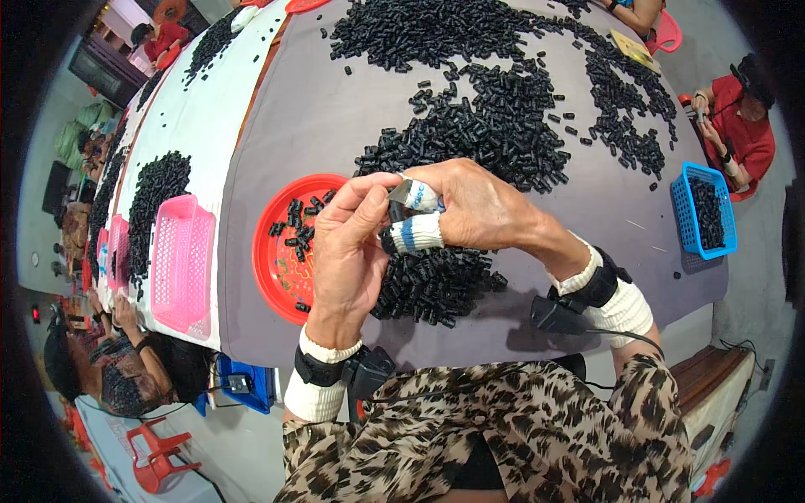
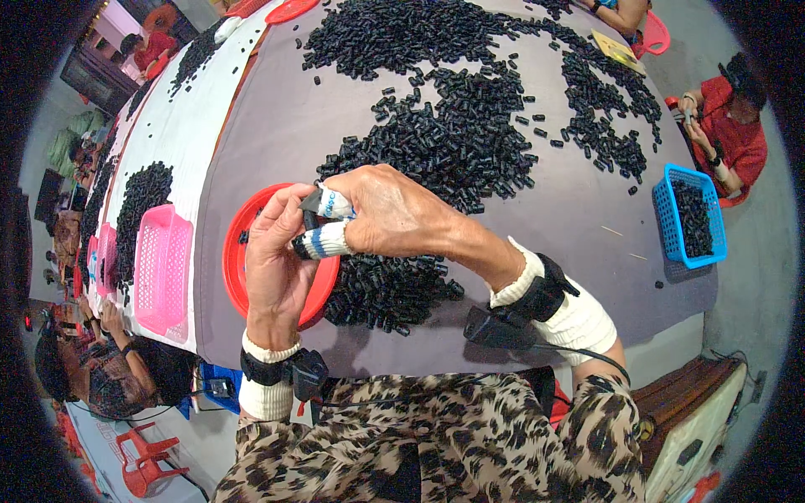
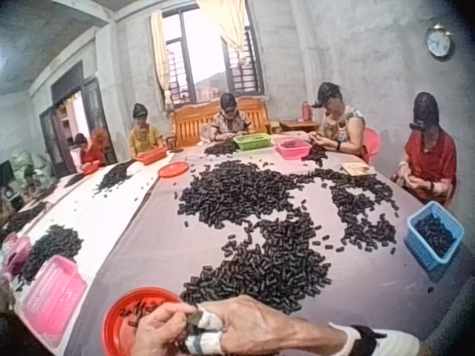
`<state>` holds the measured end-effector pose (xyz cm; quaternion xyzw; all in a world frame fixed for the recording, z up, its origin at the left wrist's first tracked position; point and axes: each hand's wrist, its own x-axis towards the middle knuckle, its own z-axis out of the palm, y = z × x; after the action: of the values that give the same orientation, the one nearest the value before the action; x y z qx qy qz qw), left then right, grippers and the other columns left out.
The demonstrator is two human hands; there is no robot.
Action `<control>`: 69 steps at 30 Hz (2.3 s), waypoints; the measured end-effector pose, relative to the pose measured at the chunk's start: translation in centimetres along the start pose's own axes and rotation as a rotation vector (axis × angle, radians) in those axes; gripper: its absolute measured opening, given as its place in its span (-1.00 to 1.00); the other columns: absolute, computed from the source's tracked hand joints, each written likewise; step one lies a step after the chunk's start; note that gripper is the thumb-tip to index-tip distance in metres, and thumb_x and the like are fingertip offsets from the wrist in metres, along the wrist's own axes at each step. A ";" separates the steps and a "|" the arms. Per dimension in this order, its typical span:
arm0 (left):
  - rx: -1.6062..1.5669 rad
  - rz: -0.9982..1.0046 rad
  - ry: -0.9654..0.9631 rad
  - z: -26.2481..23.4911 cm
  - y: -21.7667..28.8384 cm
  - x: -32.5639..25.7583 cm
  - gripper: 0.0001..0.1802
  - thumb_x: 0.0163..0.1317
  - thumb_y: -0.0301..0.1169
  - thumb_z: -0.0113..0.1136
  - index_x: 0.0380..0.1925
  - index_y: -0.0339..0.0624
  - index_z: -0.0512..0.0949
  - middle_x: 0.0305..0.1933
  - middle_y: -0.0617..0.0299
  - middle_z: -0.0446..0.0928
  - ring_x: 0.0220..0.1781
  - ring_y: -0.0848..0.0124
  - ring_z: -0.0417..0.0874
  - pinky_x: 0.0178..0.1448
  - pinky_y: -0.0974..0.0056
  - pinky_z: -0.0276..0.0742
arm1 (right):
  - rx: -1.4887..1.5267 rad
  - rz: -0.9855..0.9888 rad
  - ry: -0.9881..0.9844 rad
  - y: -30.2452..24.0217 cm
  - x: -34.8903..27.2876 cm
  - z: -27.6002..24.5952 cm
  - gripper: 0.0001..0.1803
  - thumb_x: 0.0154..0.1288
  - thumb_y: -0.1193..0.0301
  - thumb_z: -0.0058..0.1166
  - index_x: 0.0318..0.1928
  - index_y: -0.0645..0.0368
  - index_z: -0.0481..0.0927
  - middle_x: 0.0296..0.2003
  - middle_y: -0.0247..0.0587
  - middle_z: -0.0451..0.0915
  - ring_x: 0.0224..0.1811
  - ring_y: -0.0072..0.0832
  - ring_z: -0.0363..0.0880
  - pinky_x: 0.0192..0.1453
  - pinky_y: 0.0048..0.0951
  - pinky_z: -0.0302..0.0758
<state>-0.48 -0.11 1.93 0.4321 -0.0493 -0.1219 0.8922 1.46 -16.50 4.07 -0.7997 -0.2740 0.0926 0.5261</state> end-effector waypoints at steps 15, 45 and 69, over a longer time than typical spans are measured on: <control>0.015 0.004 -0.005 -0.1 0.5 -0.3 -0.81 0.25 -0.44 0.05 -0.19 -0.30 0.49 -0.31 0.25 0.54 -0.29 0.56 0.54 -0.17 0.44 0.48 | 0.106 -0.022 -0.055 0.4 0.3 0.3 -0.59 0.01 0.14 0.19 -0.41 0.30 0.51 -0.59 -0.18 0.52 -0.55 -0.47 0.43 -0.39 -0.40 0.37; 1.661 0.310 -0.547 -4.2 -10.3 -0.2 -0.79 -0.11 -0.49 0.26 -0.41 -0.25 0.52 -0.39 0.11 0.38 -0.27 0.13 0.43 -0.18 0.16 0.40 | -0.062 0.320 0.091 4.7 -4.5 -2.3 -0.82 0.06 0.38 -0.04 -0.43 0.27 0.43 -0.61 -0.21 0.46 -0.58 -0.50 0.32 -0.48 -0.41 0.27; -0.319 -0.007 -0.067 -1.3 1.5 -0.3 -0.75 0.30 -0.39 -0.03 -0.12 -0.33 0.45 -0.30 0.18 0.53 -0.27 0.44 0.55 -0.09 0.36 0.48 | 0.158 0.066 0.033 -1.0 1.6 1.0 -0.62 -0.08 0.21 0.32 -0.45 0.24 0.47 -0.61 -0.42 0.43 -0.52 -0.67 0.32 -0.44 -0.52 0.32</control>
<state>-0.24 1.87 2.30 0.2810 -0.0577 -0.1456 0.9468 2.08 -14.57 4.75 -0.7657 -0.2309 0.1180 0.5885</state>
